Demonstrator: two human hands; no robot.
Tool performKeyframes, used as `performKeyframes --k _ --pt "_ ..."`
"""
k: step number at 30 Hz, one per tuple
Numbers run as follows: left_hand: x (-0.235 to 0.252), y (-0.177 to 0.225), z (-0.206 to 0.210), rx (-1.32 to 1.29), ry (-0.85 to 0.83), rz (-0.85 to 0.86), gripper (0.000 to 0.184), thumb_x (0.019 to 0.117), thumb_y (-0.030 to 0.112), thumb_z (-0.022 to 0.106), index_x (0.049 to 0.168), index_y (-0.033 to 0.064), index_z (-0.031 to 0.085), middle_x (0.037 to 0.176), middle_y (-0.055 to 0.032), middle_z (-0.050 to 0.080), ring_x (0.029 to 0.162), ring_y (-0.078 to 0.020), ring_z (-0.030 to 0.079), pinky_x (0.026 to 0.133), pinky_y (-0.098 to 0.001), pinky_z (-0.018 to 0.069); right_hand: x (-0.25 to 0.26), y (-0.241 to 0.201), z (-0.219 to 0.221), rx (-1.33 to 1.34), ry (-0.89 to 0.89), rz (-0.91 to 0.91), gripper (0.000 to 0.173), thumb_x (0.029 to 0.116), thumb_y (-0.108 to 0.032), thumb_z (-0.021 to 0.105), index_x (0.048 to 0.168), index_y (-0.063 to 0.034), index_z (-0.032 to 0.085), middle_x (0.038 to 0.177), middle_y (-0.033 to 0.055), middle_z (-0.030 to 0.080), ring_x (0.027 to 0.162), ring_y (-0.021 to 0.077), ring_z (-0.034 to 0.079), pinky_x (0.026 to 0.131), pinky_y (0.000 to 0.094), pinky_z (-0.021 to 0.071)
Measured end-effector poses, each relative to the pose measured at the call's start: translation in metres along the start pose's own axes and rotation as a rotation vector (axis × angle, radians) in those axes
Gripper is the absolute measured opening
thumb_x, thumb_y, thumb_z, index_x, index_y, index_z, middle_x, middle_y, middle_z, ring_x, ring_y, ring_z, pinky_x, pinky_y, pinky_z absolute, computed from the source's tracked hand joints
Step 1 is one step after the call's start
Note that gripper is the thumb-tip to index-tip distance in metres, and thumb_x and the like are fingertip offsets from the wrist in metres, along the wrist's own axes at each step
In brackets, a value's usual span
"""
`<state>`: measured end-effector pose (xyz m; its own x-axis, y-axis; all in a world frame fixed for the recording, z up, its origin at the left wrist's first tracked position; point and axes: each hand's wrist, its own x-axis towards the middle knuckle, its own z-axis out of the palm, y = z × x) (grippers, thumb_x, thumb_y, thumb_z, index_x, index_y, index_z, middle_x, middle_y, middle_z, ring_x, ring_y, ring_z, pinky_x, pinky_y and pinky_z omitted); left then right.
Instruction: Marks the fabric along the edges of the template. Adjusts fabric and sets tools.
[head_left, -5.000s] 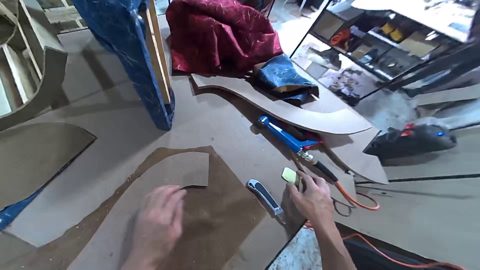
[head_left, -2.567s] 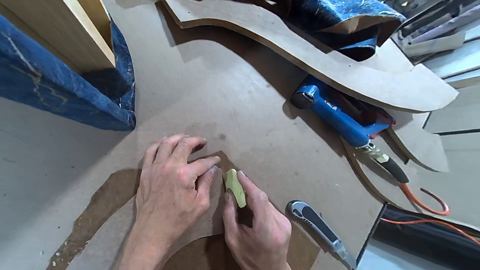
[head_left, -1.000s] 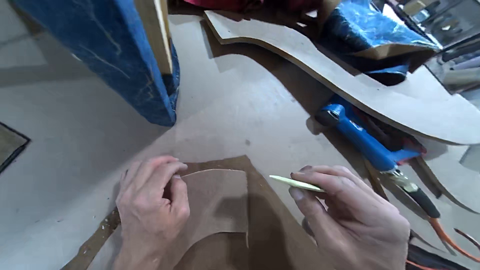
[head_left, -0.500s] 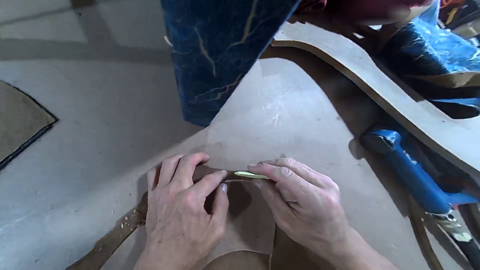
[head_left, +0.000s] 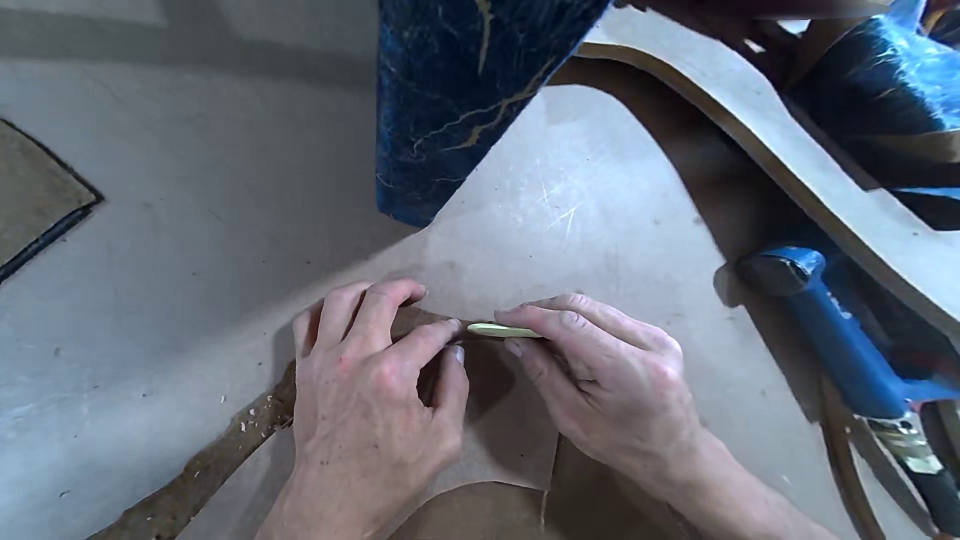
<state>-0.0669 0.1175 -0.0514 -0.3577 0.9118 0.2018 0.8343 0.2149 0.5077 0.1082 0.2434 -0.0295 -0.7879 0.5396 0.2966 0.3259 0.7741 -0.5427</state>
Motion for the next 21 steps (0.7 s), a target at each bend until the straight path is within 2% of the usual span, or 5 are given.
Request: performKeyframes --k 5,21 --pt "0.0 0.0 -0.001 -0.005 -0.012 -0.003 0.025 0.089 0.043 0.062 0.101 0.0327 0.082 0.125 0.0018 0.067 0.122 -0.0242 0.055 0.099 -0.0523 0.0391 -0.001 0.002 0.0 -0.033 -0.017 -0.018 0.016 0.0951 -0.012 0.065 0.106 -0.0088 0.076 0.096 0.0012 0.072 0.087 0.0075 0.068 0.073 0.0213 0.0574" --pt "-0.001 -0.002 -0.001 -0.005 -0.014 -0.002 0.026 0.0886 0.043 0.063 0.1 0.0306 0.082 0.127 -0.0012 0.067 0.122 -0.0261 0.055 0.096 -0.0509 0.042 -0.014 0.011 -0.013 -0.054 -0.009 0.029 0.018 0.0953 -0.012 0.064 0.107 -0.0091 0.077 0.091 -0.0009 0.069 0.082 0.0056 0.065 0.069 0.02 0.0552"
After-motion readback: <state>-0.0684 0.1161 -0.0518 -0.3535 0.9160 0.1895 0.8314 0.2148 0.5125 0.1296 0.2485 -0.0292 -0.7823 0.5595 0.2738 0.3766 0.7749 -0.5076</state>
